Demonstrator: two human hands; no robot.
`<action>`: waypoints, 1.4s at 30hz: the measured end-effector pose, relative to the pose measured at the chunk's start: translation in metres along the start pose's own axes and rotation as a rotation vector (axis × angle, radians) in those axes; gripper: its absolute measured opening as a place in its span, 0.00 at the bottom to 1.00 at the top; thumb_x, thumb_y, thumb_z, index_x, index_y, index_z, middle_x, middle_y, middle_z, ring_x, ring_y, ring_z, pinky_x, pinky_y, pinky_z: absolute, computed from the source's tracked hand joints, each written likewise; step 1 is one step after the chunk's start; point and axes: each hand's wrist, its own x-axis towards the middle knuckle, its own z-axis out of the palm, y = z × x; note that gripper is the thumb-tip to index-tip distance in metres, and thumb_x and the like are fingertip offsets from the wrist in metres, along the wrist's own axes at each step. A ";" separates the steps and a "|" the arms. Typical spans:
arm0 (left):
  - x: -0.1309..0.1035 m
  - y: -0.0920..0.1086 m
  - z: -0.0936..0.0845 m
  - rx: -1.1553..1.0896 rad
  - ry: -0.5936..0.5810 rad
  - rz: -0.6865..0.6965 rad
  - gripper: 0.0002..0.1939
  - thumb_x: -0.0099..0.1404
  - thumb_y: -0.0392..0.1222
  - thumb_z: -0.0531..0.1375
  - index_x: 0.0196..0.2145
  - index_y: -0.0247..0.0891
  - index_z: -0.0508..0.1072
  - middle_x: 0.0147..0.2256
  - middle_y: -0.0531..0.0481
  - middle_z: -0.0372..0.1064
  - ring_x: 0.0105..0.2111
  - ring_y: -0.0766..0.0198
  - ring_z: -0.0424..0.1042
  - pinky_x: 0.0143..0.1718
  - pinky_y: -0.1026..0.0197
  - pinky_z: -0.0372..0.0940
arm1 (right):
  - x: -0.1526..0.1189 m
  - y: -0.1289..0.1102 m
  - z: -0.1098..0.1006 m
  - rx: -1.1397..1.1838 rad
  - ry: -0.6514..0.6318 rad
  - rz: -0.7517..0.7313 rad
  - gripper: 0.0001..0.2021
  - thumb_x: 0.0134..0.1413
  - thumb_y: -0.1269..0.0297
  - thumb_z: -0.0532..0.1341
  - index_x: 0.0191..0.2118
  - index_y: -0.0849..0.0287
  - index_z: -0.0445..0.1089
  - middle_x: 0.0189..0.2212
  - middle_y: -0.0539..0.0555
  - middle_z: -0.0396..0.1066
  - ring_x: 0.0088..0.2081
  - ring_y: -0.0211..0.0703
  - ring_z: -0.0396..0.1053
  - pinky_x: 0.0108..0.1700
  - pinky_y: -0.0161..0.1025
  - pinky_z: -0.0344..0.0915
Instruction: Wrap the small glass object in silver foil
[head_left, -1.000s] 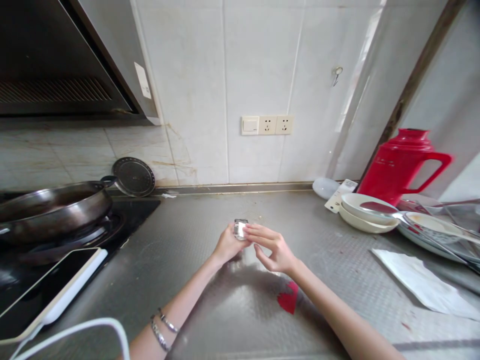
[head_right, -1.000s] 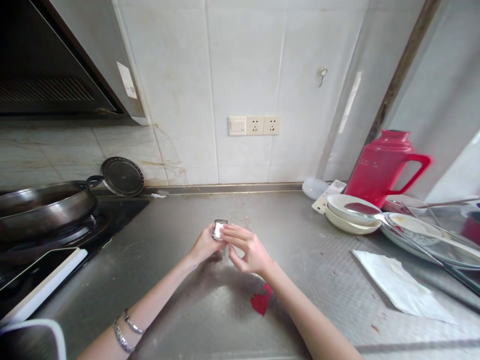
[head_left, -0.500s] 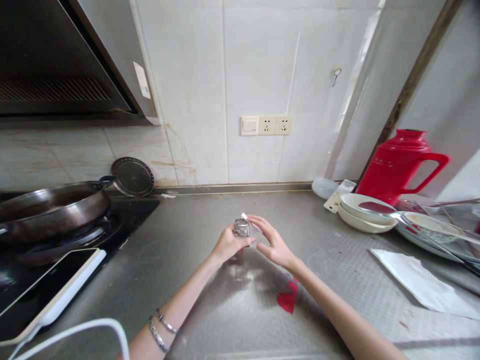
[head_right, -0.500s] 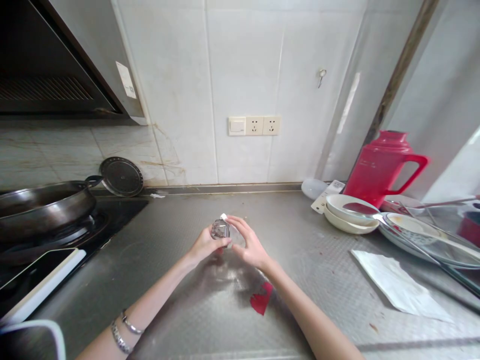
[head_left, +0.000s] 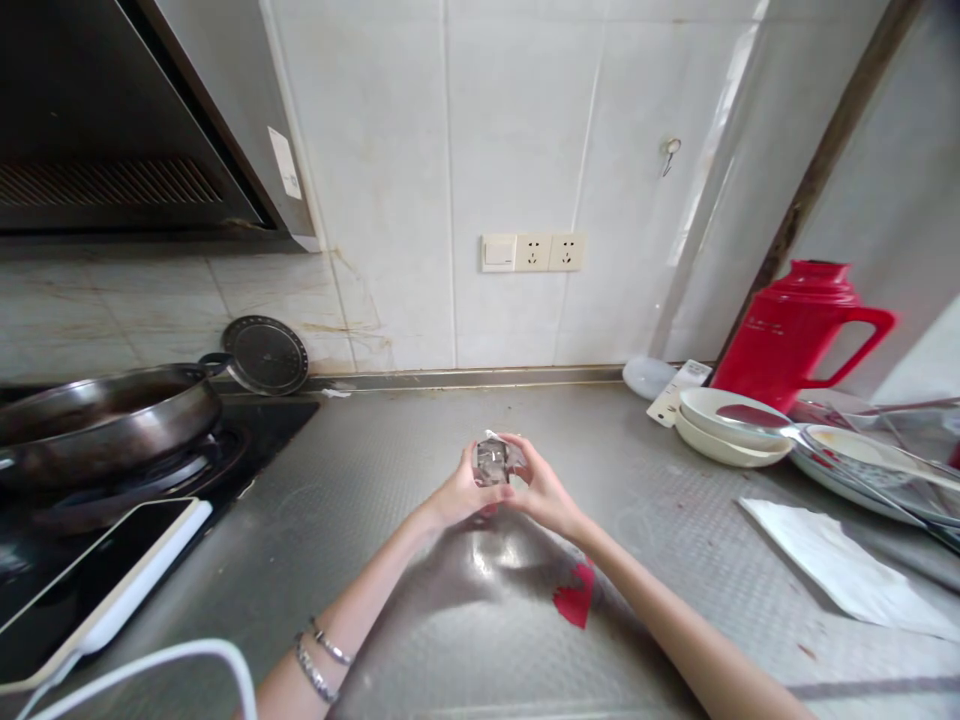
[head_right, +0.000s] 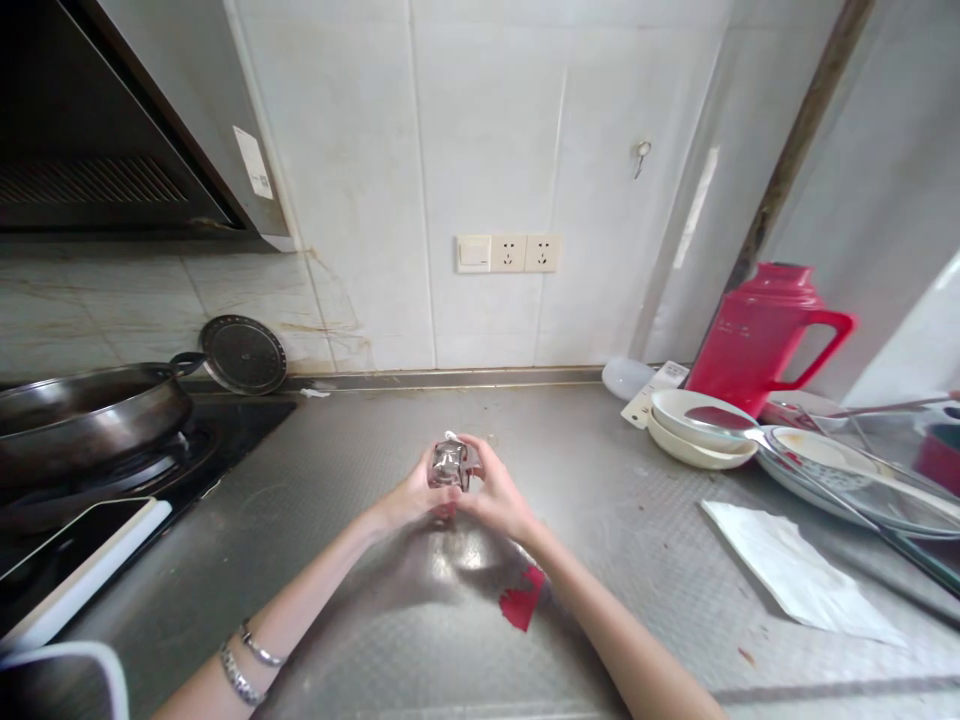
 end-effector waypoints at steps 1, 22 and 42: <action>0.000 -0.001 -0.001 0.003 -0.026 0.026 0.55 0.46 0.49 0.71 0.63 0.39 0.44 0.42 0.40 0.71 0.31 0.62 0.74 0.37 0.56 0.69 | 0.001 0.000 0.000 0.059 0.014 0.036 0.33 0.40 0.65 0.69 0.54 0.54 0.59 0.52 0.59 0.65 0.51 0.51 0.67 0.51 0.48 0.67; 0.001 -0.004 -0.001 0.279 0.240 0.265 0.37 0.49 0.40 0.69 0.53 0.37 0.57 0.48 0.40 0.69 0.44 0.56 0.72 0.46 0.55 0.66 | -0.001 -0.020 -0.005 -0.134 -0.004 0.072 0.20 0.60 0.54 0.55 0.57 0.51 0.62 0.55 0.57 0.66 0.55 0.51 0.65 0.51 0.48 0.68; 0.003 -0.004 -0.003 0.246 0.193 0.300 0.38 0.46 0.36 0.69 0.53 0.37 0.57 0.48 0.41 0.68 0.44 0.57 0.71 0.45 0.56 0.65 | -0.003 -0.024 -0.010 -0.316 -0.022 -0.160 0.16 0.63 0.56 0.53 0.53 0.48 0.68 0.58 0.53 0.64 0.60 0.50 0.58 0.62 0.54 0.52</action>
